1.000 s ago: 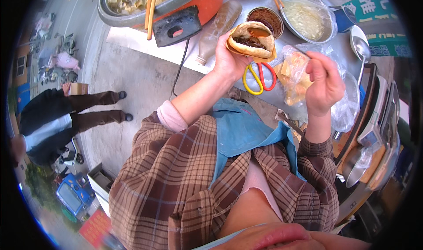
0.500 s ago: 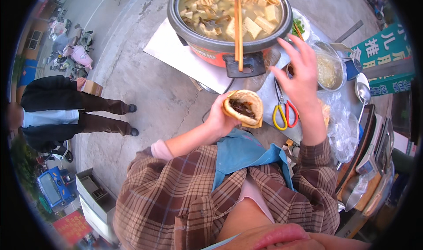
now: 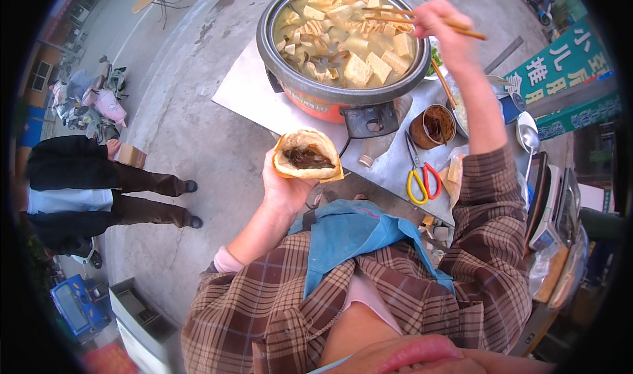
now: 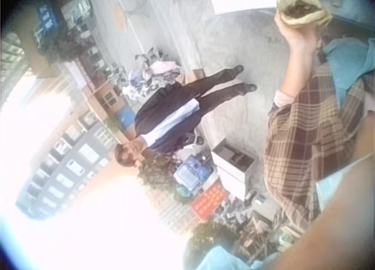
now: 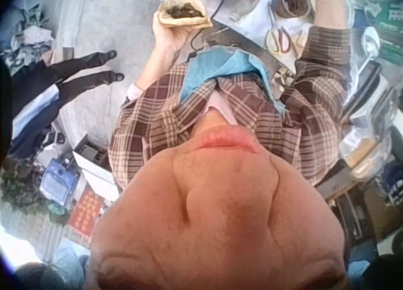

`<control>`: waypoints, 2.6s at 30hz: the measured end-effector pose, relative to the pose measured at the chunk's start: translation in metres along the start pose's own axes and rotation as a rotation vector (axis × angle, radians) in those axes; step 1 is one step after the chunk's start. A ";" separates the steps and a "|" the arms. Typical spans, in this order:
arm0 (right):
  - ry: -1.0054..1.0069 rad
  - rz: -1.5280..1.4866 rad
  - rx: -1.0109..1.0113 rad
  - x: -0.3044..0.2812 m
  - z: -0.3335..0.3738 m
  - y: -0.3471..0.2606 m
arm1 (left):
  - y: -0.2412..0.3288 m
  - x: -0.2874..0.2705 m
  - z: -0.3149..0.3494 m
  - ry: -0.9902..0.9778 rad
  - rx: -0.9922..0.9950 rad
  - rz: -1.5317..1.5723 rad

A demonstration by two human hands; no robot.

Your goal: The person prepares a street food wrap by filling a split flatbread with cooked ingredients from a pot, adding sauce and greens, then wrapping it in paper. The person repeats the process for a second wrap and hands it to a customer.

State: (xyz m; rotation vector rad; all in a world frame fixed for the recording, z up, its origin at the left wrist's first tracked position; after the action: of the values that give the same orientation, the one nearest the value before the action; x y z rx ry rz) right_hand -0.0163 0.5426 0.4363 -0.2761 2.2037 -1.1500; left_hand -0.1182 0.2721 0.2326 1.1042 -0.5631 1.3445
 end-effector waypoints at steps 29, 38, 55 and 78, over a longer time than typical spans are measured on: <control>0.140 -0.352 0.173 -0.050 -0.037 0.064 | 0.009 0.040 -0.042 0.057 0.151 -0.009; -0.004 -0.240 0.350 -0.014 -0.020 0.082 | -0.005 0.044 -0.045 0.018 0.136 -0.036; 0.218 -0.521 0.098 -0.078 -0.006 0.027 | 0.003 0.026 -0.032 0.103 0.139 -0.056; -0.179 -0.531 0.295 0.051 0.109 -0.035 | 0.002 0.026 -0.024 0.089 0.203 -0.054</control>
State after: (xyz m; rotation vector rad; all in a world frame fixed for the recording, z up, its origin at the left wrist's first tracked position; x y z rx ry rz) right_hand 0.0075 0.4263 0.3960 -0.8349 1.8184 -1.6378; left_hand -0.1209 0.3048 0.2458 1.2078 -0.3344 1.4185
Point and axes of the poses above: each hand's wrist, its own z-axis away from the middle knuckle, its own x-axis out of the palm, y = z × x, the point moved 9 cm from there along -z, towards the middle knuckle, and after that the axes turned 1 degree about -y, right-handed, at the moved point
